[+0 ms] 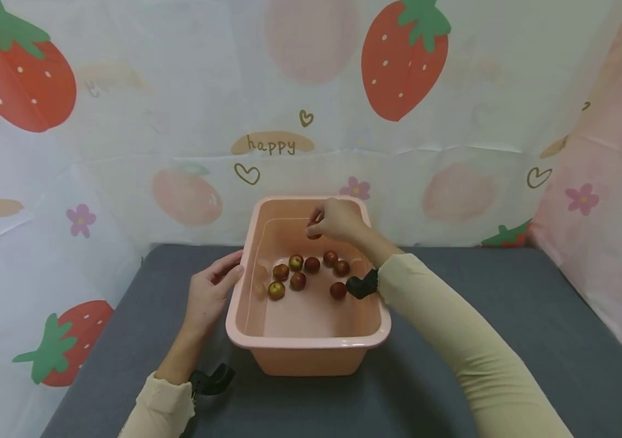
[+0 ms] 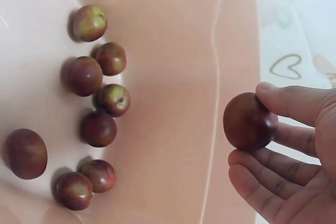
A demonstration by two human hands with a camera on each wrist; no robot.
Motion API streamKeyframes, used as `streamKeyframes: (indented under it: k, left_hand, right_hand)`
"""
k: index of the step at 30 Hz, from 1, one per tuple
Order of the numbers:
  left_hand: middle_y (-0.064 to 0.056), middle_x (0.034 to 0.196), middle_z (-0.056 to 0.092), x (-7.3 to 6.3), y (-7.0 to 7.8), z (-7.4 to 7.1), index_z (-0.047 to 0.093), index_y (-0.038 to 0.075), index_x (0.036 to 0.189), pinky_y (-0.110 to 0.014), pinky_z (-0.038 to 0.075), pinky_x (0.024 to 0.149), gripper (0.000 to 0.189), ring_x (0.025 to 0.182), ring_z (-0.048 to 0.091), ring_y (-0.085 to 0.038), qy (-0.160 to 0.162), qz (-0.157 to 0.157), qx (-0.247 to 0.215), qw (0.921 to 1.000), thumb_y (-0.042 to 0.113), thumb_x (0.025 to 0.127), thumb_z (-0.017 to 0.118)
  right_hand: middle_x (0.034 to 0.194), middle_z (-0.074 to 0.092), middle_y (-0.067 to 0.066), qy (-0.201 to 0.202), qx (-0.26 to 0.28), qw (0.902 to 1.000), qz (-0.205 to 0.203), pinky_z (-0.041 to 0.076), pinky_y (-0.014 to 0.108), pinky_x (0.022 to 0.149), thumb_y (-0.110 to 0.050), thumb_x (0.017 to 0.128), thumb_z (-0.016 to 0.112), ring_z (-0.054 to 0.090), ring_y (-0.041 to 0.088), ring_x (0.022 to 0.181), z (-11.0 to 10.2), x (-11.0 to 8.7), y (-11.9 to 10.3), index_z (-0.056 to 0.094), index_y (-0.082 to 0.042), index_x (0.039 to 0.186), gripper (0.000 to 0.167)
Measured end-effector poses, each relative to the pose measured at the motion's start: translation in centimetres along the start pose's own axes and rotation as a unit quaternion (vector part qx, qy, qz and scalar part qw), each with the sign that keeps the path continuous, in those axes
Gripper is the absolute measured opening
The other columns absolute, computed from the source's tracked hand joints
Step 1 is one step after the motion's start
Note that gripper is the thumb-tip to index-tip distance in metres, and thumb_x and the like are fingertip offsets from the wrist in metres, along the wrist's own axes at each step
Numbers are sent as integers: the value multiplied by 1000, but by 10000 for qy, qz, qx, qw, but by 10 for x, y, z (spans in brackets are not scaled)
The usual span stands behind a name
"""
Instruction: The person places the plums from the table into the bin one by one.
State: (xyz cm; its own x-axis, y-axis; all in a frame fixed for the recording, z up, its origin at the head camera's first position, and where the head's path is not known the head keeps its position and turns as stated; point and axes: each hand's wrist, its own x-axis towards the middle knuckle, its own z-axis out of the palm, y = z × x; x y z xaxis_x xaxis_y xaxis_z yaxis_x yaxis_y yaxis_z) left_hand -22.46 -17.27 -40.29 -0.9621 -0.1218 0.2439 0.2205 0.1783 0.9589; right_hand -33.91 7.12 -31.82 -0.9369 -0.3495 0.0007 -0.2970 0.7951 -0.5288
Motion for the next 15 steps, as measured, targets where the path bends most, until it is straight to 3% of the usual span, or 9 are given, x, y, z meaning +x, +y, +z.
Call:
streamKeyframes:
  k: [15]
  left_hand:
    - [-16, 131, 63, 0, 0, -1, 62, 5, 131, -11, 52, 84, 39, 102, 62, 7, -101, 13, 51, 9999, 21, 95, 63]
  right_hand:
    - [86, 72, 5, -362, 8, 9993, -16, 50, 29, 72, -21, 83, 78, 61, 18, 78, 15, 7, 1, 71, -9, 87, 15]
